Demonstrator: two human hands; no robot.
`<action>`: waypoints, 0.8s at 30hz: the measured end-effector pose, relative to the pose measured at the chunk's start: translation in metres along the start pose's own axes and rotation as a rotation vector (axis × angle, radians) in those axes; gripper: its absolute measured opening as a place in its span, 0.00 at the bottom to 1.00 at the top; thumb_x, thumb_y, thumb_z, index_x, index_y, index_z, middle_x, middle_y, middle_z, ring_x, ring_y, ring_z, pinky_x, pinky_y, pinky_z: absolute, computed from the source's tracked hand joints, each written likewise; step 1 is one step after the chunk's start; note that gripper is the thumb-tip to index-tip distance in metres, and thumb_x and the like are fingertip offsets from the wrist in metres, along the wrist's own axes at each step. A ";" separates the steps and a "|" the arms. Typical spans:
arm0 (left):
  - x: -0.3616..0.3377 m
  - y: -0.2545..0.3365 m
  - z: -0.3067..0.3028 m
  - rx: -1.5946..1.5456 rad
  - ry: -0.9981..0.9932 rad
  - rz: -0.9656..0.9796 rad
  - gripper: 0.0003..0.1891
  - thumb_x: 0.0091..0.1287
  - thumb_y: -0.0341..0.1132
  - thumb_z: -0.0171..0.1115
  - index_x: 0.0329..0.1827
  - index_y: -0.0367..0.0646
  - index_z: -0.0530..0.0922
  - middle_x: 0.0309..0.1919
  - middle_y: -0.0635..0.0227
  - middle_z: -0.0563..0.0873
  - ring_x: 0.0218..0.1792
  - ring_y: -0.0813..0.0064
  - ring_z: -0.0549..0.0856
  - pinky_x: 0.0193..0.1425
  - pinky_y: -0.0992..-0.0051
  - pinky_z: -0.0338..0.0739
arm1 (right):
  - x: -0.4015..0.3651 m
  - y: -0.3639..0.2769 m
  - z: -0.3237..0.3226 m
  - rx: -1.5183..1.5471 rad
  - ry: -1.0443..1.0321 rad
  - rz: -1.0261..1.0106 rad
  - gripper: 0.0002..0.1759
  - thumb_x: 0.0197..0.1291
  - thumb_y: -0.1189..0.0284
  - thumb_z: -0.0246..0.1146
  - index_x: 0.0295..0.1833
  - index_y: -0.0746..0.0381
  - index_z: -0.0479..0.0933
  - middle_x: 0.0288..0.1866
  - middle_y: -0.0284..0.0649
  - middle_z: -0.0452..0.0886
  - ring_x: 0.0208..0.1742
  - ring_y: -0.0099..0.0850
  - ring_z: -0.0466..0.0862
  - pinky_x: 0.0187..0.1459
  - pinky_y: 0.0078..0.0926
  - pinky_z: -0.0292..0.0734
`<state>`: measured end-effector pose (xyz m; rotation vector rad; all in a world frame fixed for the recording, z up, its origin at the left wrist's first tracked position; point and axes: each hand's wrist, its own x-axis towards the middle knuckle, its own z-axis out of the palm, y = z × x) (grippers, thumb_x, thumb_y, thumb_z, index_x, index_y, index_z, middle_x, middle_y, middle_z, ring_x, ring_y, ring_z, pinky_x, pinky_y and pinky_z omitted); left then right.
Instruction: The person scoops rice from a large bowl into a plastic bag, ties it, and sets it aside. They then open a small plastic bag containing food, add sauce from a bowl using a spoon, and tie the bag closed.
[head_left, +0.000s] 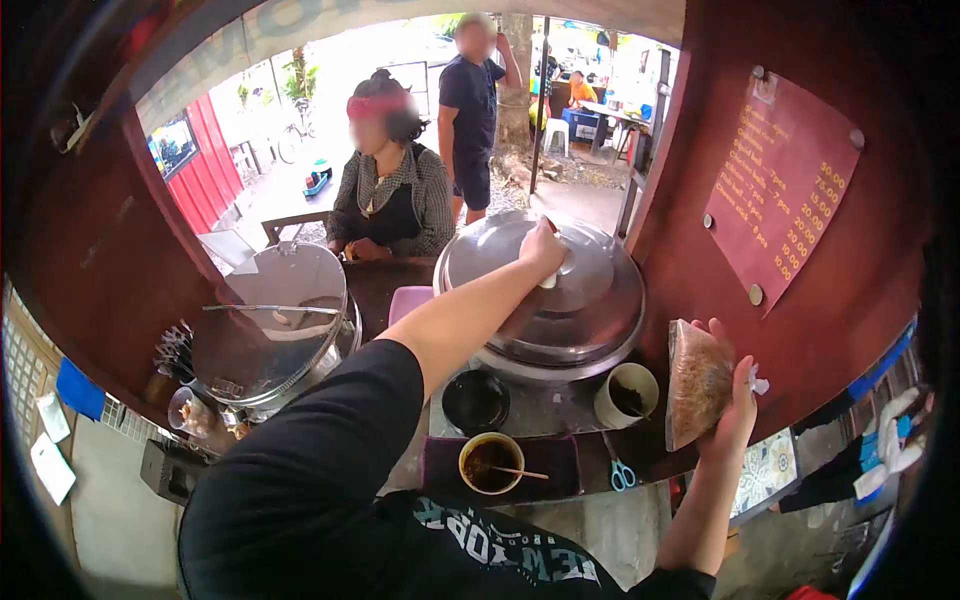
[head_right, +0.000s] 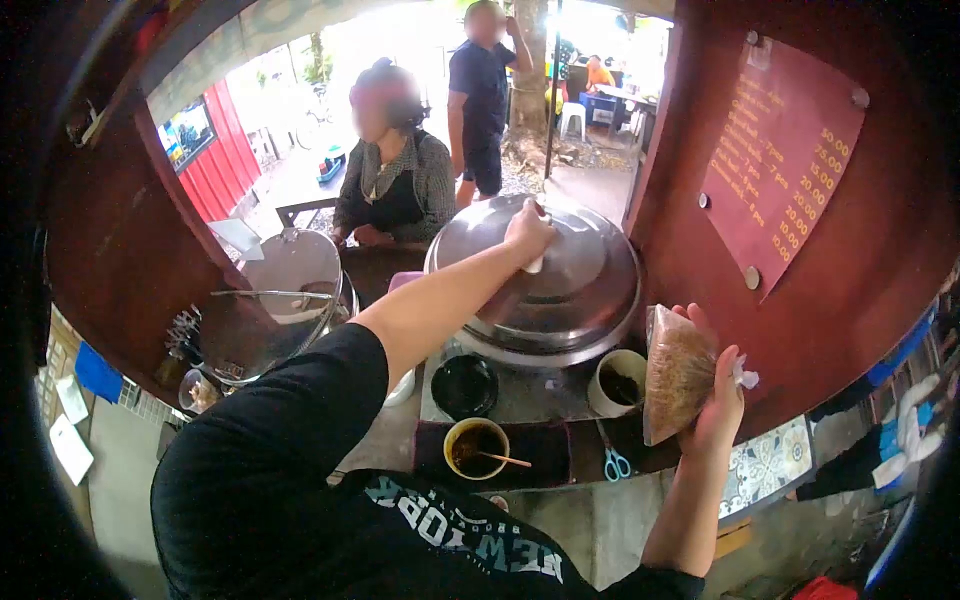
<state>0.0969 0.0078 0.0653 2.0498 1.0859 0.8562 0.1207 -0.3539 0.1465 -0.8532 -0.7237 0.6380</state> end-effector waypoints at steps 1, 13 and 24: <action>-0.004 0.000 0.001 -0.015 -0.009 -0.001 0.21 0.53 0.38 0.62 0.48 0.38 0.71 0.44 0.47 0.82 0.51 0.50 0.80 0.56 0.62 0.72 | 0.002 0.000 0.001 -0.028 -0.015 -0.005 0.36 0.71 0.48 0.41 0.67 0.70 0.64 0.66 0.49 0.69 0.66 0.38 0.70 0.65 0.34 0.65; 0.014 -0.021 0.026 -0.063 -0.082 -0.047 0.30 0.54 0.40 0.63 0.57 0.32 0.65 0.49 0.41 0.79 0.54 0.47 0.78 0.58 0.61 0.73 | 0.098 0.018 0.059 0.152 -0.273 0.195 0.34 0.69 0.48 0.46 0.69 0.63 0.63 0.60 0.42 0.75 0.55 0.31 0.78 0.55 0.29 0.74; -0.217 -0.026 -0.172 -0.066 -0.505 0.800 0.16 0.54 0.33 0.65 0.46 0.44 0.76 0.50 0.56 0.71 0.56 0.53 0.70 0.58 0.58 0.67 | 0.264 0.139 0.166 -0.269 -0.601 0.351 0.30 0.73 0.52 0.39 0.61 0.65 0.71 0.44 0.40 0.81 0.40 0.26 0.81 0.44 0.25 0.78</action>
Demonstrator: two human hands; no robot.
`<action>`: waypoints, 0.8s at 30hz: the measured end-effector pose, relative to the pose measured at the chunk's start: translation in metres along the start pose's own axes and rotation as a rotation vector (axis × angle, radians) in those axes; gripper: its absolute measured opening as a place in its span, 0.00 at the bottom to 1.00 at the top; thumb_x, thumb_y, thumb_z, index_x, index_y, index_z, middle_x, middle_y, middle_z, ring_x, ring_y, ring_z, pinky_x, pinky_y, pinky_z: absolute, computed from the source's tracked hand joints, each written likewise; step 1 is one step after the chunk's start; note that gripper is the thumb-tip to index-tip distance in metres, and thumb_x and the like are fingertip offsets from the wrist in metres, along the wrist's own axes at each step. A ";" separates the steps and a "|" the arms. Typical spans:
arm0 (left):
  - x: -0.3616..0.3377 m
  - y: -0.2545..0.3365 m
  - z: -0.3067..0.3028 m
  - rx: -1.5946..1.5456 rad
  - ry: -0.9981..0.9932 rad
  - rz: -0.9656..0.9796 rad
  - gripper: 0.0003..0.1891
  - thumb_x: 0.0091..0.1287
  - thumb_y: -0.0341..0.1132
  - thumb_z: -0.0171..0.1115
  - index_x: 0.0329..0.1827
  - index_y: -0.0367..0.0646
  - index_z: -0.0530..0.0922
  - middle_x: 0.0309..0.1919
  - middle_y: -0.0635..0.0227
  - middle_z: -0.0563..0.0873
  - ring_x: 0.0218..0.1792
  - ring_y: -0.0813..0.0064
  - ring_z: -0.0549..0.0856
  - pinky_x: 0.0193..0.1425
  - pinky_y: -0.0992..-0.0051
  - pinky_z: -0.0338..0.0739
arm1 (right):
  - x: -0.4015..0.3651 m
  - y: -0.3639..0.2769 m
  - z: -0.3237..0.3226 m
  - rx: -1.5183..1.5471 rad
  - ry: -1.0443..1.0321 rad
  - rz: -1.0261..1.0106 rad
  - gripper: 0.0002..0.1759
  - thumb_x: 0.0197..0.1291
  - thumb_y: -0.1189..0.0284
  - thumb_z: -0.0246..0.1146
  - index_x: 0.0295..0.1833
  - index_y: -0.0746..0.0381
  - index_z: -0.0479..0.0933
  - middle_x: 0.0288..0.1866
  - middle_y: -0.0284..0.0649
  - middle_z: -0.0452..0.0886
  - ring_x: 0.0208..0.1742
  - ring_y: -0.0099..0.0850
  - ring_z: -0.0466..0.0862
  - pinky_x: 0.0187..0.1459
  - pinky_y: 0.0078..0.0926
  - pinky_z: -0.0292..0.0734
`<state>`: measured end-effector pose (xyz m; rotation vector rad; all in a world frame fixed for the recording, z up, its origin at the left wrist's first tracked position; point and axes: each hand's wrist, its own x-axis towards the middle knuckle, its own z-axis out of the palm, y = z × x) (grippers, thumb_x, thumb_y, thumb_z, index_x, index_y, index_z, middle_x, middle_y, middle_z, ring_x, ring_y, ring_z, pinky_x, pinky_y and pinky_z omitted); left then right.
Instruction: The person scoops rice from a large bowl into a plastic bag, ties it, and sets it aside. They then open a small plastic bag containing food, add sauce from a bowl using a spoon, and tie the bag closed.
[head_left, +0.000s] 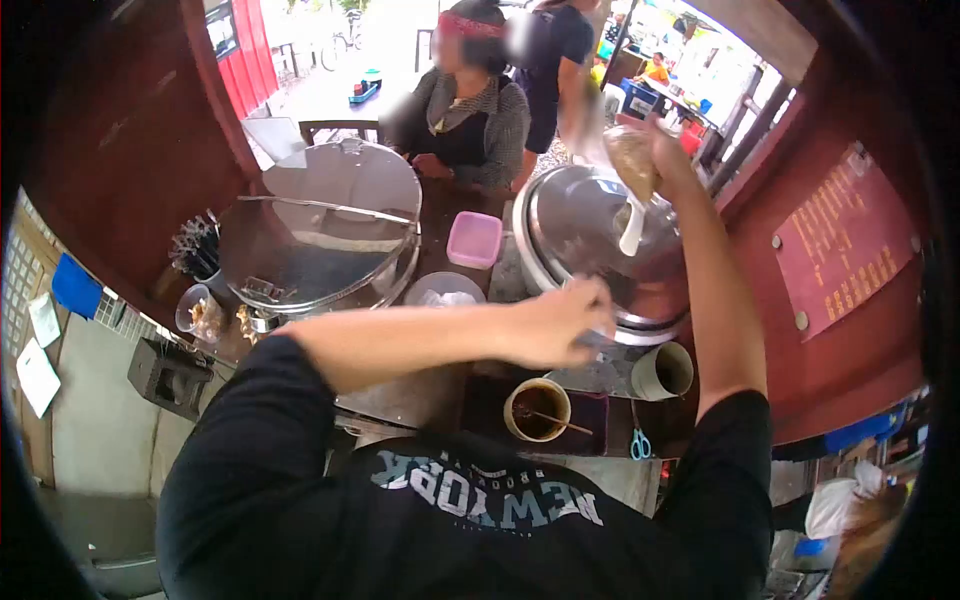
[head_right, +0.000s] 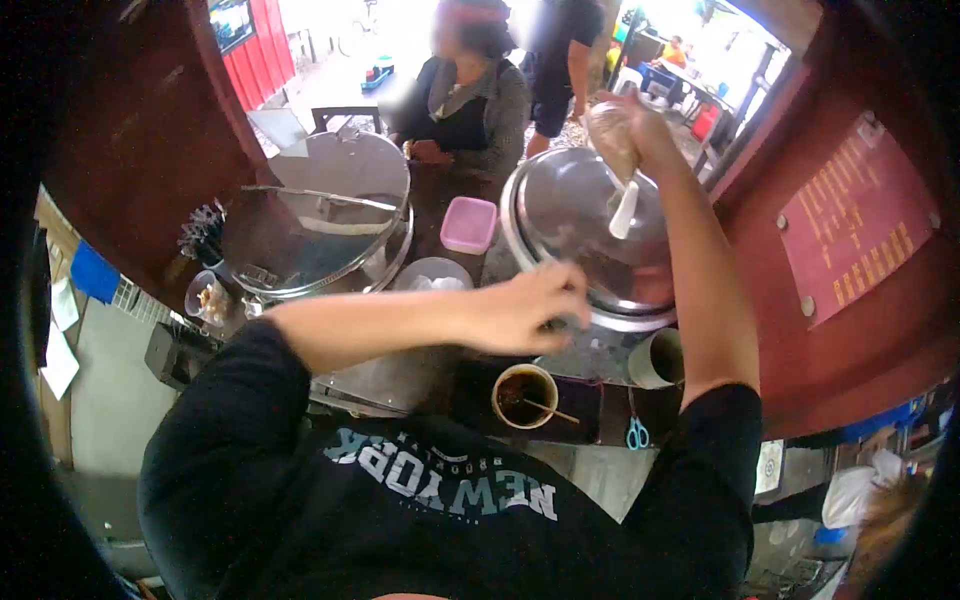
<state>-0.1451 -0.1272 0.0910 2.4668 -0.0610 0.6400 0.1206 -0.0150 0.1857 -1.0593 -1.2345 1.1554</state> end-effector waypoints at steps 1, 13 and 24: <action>-0.024 0.018 -0.015 -0.063 -0.069 0.099 0.13 0.55 0.31 0.64 0.43 0.43 0.77 0.47 0.57 0.73 0.53 0.55 0.73 0.56 0.60 0.69 | 0.018 0.004 0.025 -0.019 0.026 -0.021 0.30 0.73 0.52 0.40 0.58 0.67 0.73 0.41 0.41 0.81 0.37 0.27 0.81 0.42 0.26 0.78; -0.308 0.129 -0.064 -0.302 0.733 -0.916 0.05 0.66 0.27 0.58 0.42 0.38 0.81 0.38 0.65 0.83 0.40 0.76 0.82 0.45 0.77 0.77 | 0.263 0.174 0.140 -0.080 0.351 0.484 0.33 0.64 0.41 0.46 0.62 0.55 0.67 0.59 0.47 0.74 0.54 0.52 0.77 0.45 0.70 0.71; -0.501 0.182 0.091 -0.215 1.038 -1.714 0.10 0.68 0.35 0.60 0.37 0.35 0.81 0.25 0.69 0.84 0.25 0.82 0.79 0.31 0.80 0.73 | 0.347 0.338 0.191 -0.068 -0.049 0.503 0.26 0.61 0.42 0.52 0.43 0.55 0.72 0.33 0.38 0.80 0.29 0.34 0.79 0.28 0.37 0.76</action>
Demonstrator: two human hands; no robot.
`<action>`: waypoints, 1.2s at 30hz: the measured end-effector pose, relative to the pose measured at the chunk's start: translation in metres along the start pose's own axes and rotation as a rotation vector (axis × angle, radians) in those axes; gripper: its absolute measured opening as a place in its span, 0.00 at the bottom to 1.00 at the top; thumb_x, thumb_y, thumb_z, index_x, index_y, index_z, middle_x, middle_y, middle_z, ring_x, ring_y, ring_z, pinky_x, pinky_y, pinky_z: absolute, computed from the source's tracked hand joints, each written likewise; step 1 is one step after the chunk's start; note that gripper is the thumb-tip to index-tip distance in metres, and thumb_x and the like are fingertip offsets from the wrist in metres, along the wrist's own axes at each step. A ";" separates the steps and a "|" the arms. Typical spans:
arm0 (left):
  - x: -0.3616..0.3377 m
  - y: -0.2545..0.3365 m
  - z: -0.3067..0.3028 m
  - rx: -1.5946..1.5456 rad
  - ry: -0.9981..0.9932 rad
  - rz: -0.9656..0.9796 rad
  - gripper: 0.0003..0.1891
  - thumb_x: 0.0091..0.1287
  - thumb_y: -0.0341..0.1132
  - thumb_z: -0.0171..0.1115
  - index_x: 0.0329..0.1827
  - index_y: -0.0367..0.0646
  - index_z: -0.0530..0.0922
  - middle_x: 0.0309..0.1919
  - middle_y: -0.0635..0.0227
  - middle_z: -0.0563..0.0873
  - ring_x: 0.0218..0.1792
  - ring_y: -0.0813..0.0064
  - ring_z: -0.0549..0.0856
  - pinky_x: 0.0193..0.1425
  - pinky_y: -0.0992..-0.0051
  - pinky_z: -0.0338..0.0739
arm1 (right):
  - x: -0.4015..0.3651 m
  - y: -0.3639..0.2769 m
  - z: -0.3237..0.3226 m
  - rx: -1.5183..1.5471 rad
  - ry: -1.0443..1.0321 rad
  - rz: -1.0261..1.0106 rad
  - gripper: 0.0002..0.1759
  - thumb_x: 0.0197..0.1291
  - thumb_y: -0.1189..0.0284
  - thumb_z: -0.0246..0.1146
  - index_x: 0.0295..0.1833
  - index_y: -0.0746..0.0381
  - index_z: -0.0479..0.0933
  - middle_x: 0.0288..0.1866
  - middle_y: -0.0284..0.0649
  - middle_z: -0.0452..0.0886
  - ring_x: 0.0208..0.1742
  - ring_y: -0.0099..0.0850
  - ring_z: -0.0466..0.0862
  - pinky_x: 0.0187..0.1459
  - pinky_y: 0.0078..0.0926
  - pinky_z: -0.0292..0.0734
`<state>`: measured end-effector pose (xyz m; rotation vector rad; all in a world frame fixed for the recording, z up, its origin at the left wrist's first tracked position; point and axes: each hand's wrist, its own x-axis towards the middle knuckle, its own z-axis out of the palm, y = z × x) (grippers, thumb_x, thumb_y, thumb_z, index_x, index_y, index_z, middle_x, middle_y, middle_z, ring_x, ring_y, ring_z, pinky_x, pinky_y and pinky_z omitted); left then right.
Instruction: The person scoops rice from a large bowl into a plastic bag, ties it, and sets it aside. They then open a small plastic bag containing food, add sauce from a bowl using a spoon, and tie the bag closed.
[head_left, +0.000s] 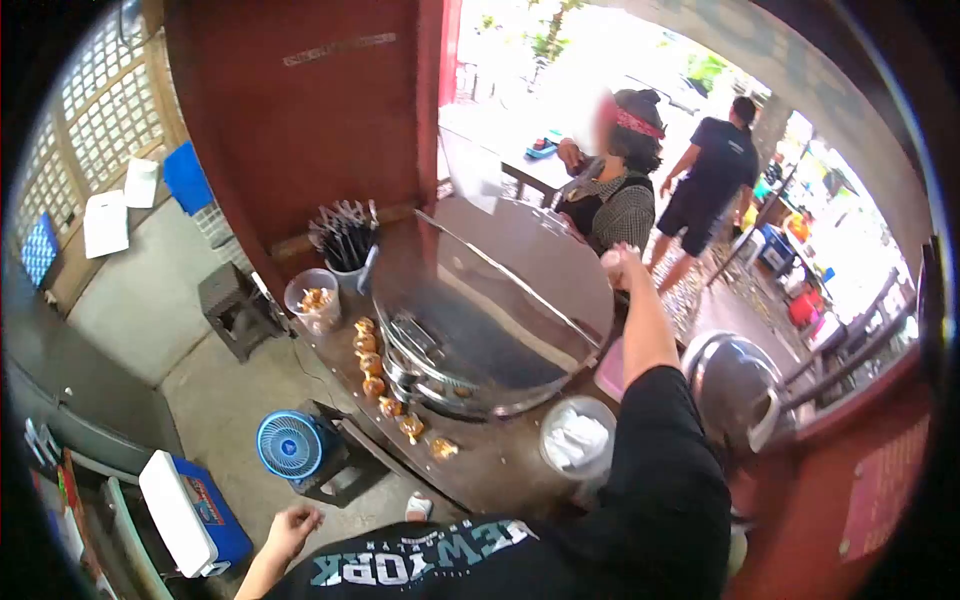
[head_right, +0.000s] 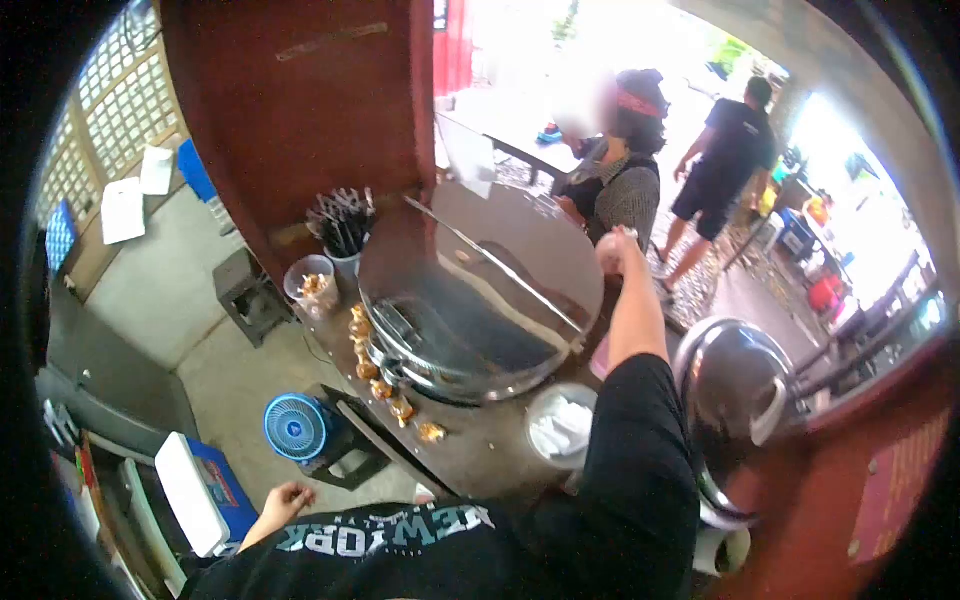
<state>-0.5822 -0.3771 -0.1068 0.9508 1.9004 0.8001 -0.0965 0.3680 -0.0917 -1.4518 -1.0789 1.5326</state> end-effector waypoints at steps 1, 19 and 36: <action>-0.008 -0.032 -0.003 -0.046 0.026 -0.150 0.10 0.67 0.35 0.59 0.37 0.34 0.81 0.25 0.68 0.84 0.24 0.82 0.80 0.29 0.80 0.73 | -0.003 0.002 0.017 -0.077 0.042 -0.053 0.26 0.62 0.43 0.52 0.45 0.55 0.72 0.36 0.38 0.80 0.32 0.34 0.79 0.31 0.36 0.76; -0.070 -0.149 -0.059 0.009 0.072 -0.688 0.09 0.66 0.31 0.57 0.46 0.40 0.80 0.37 0.66 0.86 0.35 0.77 0.85 0.39 0.77 0.79 | 0.035 -0.089 0.008 0.020 -0.174 -0.136 0.29 0.68 0.47 0.48 0.56 0.63 0.67 0.43 0.45 0.79 0.40 0.42 0.82 0.41 0.46 0.79; -0.117 -0.197 -0.085 0.070 0.075 -0.821 0.10 0.66 0.32 0.57 0.47 0.40 0.80 0.38 0.66 0.86 0.36 0.76 0.85 0.41 0.76 0.79 | -0.019 -0.142 0.057 -0.983 0.146 -0.676 0.28 0.46 0.62 0.70 0.49 0.69 0.74 0.39 0.53 0.80 0.38 0.45 0.83 0.40 0.39 0.80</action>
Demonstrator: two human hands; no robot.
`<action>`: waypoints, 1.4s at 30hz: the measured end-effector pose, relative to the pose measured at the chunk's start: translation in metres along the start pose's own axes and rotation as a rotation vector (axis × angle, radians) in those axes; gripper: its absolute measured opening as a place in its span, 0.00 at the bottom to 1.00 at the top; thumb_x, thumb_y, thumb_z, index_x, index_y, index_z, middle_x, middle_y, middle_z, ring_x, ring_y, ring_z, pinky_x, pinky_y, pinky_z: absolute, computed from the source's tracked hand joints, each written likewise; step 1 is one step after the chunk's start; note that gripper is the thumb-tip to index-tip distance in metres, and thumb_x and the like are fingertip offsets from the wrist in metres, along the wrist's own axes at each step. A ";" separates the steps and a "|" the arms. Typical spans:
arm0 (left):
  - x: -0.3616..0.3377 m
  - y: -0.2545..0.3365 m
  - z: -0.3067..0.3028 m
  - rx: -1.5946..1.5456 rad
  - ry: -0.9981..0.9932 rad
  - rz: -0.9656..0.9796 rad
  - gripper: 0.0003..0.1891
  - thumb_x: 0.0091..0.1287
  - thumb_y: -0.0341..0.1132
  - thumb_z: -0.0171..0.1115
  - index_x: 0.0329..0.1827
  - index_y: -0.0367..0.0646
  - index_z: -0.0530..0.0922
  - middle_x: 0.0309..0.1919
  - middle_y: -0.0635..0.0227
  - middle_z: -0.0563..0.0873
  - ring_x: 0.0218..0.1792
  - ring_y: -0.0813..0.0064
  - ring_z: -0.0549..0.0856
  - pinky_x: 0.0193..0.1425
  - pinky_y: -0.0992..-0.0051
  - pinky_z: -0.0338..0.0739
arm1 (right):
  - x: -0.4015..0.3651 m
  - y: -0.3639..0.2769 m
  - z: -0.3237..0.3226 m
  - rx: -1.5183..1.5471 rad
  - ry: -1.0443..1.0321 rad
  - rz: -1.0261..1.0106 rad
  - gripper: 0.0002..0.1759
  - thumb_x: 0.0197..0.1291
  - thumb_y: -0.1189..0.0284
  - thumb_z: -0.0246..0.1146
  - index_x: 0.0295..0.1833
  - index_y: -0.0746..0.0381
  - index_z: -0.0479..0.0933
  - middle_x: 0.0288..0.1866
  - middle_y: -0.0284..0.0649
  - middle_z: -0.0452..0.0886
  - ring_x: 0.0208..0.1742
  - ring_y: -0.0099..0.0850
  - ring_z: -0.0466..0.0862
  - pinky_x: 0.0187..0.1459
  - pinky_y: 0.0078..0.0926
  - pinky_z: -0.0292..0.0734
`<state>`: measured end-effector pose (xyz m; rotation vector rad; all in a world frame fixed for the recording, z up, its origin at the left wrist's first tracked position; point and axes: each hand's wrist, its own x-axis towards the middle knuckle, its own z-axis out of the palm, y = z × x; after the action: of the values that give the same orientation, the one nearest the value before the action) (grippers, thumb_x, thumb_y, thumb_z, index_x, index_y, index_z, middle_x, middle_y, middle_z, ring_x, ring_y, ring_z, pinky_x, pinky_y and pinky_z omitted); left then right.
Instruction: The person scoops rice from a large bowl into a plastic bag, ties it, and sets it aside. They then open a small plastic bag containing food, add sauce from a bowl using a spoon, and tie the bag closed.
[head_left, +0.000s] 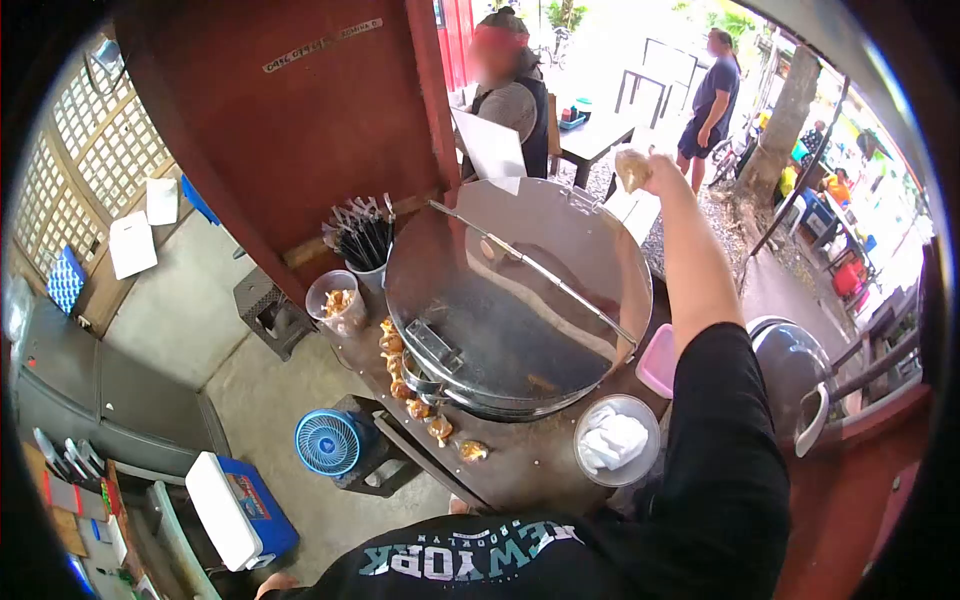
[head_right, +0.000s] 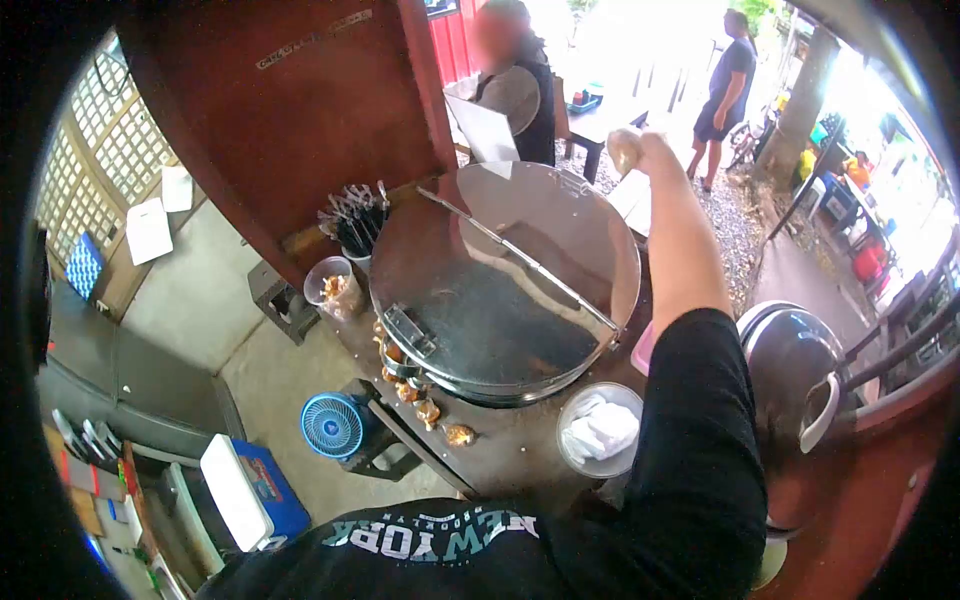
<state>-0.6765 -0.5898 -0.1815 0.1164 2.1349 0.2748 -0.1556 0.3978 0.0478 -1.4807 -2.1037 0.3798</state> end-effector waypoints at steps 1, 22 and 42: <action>0.001 -0.001 0.001 -0.002 -0.002 -0.002 0.10 0.66 0.32 0.57 0.47 0.40 0.80 0.38 0.66 0.86 0.36 0.76 0.85 0.41 0.76 0.79 | 0.015 -0.008 0.010 0.458 0.023 0.195 0.24 0.52 0.64 0.67 0.49 0.69 0.73 0.40 0.51 0.80 0.37 0.43 0.83 0.39 0.41 0.80; 0.046 -0.027 0.051 -0.050 -0.092 -0.057 0.11 0.66 0.34 0.57 0.48 0.41 0.80 0.39 0.66 0.86 0.38 0.74 0.85 0.42 0.75 0.79 | 0.093 -0.051 0.043 0.331 0.255 0.394 0.23 0.60 0.53 0.59 0.46 0.63 0.77 0.40 0.45 0.82 0.40 0.40 0.84 0.39 0.38 0.79; 0.064 -0.038 0.057 -0.061 -0.145 -0.130 0.12 0.66 0.35 0.57 0.48 0.41 0.80 0.39 0.66 0.86 0.39 0.72 0.86 0.44 0.74 0.79 | 0.029 -0.104 -0.019 -0.504 0.295 0.144 0.30 0.56 0.48 0.62 0.50 0.65 0.80 0.49 0.52 0.82 0.54 0.45 0.81 0.56 0.40 0.75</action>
<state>-0.6627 -0.6056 -0.2730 -0.0375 1.9789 0.2475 -0.2333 0.3863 0.1248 -1.8398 -1.9385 -0.3309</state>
